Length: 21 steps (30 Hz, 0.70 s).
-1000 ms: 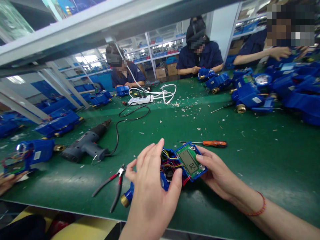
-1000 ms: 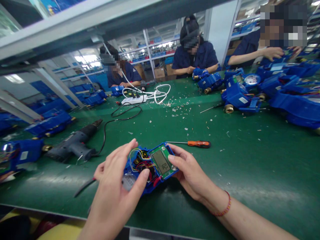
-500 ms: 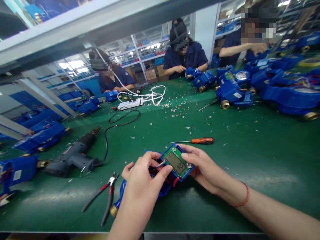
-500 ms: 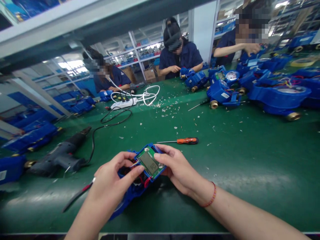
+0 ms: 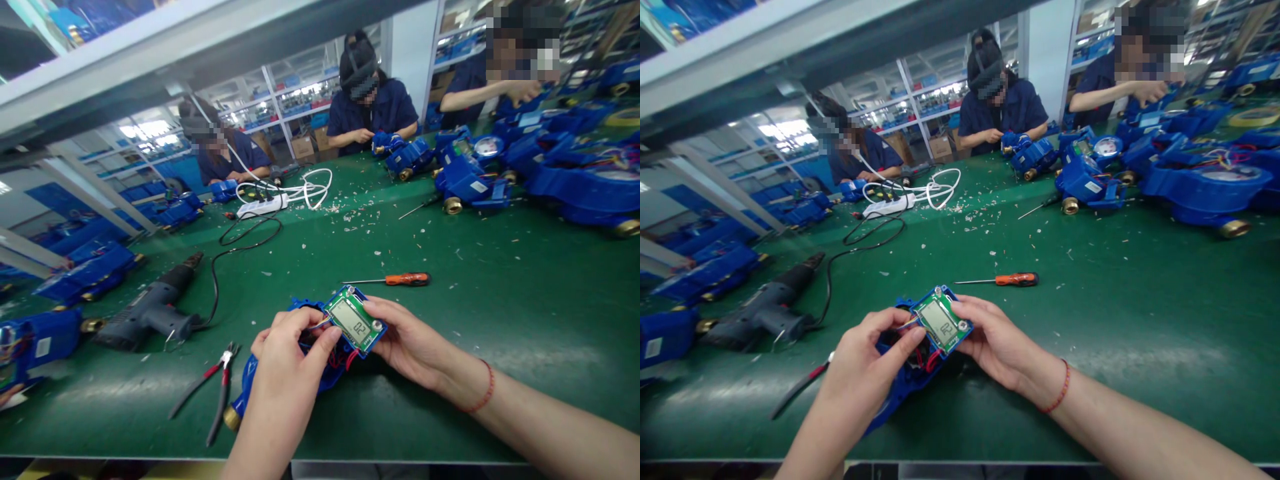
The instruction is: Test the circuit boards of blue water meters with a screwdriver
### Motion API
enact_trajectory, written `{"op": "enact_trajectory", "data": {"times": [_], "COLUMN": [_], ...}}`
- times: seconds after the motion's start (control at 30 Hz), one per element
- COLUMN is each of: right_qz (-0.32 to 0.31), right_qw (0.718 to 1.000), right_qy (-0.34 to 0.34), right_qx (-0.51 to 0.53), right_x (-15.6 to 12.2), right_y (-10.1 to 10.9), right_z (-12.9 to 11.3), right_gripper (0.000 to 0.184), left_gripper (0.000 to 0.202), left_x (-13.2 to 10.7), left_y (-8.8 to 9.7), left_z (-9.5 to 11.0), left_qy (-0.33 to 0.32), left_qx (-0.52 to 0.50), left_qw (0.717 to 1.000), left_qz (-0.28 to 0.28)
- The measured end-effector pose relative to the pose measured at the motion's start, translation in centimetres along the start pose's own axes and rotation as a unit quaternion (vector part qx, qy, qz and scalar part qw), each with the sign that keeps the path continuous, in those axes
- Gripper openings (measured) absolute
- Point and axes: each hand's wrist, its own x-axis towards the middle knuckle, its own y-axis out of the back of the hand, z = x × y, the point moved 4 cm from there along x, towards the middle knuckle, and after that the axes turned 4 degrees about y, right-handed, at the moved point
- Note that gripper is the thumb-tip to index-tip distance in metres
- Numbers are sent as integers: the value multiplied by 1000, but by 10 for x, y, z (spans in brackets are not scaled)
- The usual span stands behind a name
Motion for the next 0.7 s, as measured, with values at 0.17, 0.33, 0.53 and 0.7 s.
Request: {"op": "enact_trajectory", "data": {"times": [0.17, 0.33, 0.53, 0.7], "right_qz": [-14, -22, -9, -21], "right_qw": [1000, 998, 990, 972], "right_qy": [-1, 18, 78, 152], "right_qx": [-22, -64, -116, -177], "right_x": [-1, -2, -5, -5], "right_y": [-4, -6, -4, -7], "right_z": [-1, -2, -10, -19], "right_gripper": [35, 46, 58, 60], "left_gripper": [11, 9, 12, 15], "left_x": [-3, -4, -5, -4], "left_y": [1, 1, -1, -2], "left_z": [-7, -2, 3, 0], "left_qy": [-17, -14, -43, -86], "left_qx": [-47, -38, 8, -18], "left_qw": [998, 999, 999, 996], "left_qz": [37, 37, -25, -32]}}
